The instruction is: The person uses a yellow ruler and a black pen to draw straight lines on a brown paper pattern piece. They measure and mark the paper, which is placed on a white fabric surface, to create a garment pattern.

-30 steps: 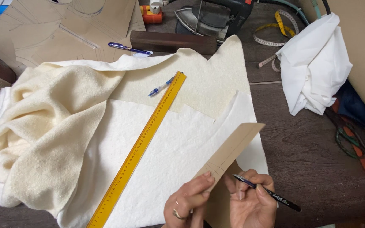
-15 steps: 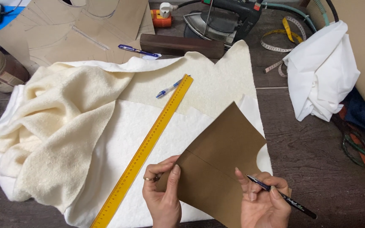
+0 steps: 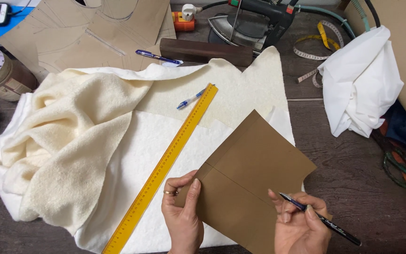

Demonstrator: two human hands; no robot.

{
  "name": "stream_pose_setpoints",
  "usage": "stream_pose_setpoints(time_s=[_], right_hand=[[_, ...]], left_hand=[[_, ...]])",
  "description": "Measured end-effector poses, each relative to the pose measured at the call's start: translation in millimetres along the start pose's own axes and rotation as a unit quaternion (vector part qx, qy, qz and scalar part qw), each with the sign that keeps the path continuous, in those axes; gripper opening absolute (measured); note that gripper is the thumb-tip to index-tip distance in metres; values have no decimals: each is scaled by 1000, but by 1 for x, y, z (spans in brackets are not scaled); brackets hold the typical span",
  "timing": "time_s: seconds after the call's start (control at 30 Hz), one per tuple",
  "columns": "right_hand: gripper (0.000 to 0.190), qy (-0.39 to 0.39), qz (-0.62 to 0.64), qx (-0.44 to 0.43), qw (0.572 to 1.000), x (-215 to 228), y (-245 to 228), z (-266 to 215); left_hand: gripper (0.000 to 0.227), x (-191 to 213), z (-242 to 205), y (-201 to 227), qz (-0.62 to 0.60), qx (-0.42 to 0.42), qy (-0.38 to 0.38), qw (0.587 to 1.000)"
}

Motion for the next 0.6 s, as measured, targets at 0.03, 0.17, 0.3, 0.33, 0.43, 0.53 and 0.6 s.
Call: stream_pose_setpoints(time_s=[0.03, 0.17, 0.3, 0.33, 0.43, 0.53, 0.6], right_hand=[[13, 0, 0, 0, 1000, 0, 0, 0], [16, 39, -65, -4, 997, 7, -1, -1], [25, -20, -136, 67, 988, 6, -8, 10], [25, -20, -136, 67, 988, 3, -13, 15], [25, -44, -235, 86, 967, -11, -33, 29], [29, -122, -439, 134, 880, -25, -49, 44], [39, -162, -447, 87, 875, -7, -41, 56]], left_hand=[[13, 0, 0, 0, 0, 0, 0, 1000], [12, -2, -2, 5, 12, -24, -3, 1000], [12, -3, -3, 14, 34, -105, -14, 994], [12, -2, -2, 15, 34, -106, -14, 994], [14, 5, 4, 10, -21, -50, 7, 999], [14, 10, 9, 7, -55, -7, 16, 998], [15, 8, 11, 4, -93, 9, -4, 996]])
Point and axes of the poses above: each hand's wrist, its own z-axis towards the middle knuckle, its own x-axis out of the back of the hand, y = z × x, the point moved 8 cm from there along z, towards the middle knuckle, and after that the axes turned 15 degrees about x, right-handed, at the moved point
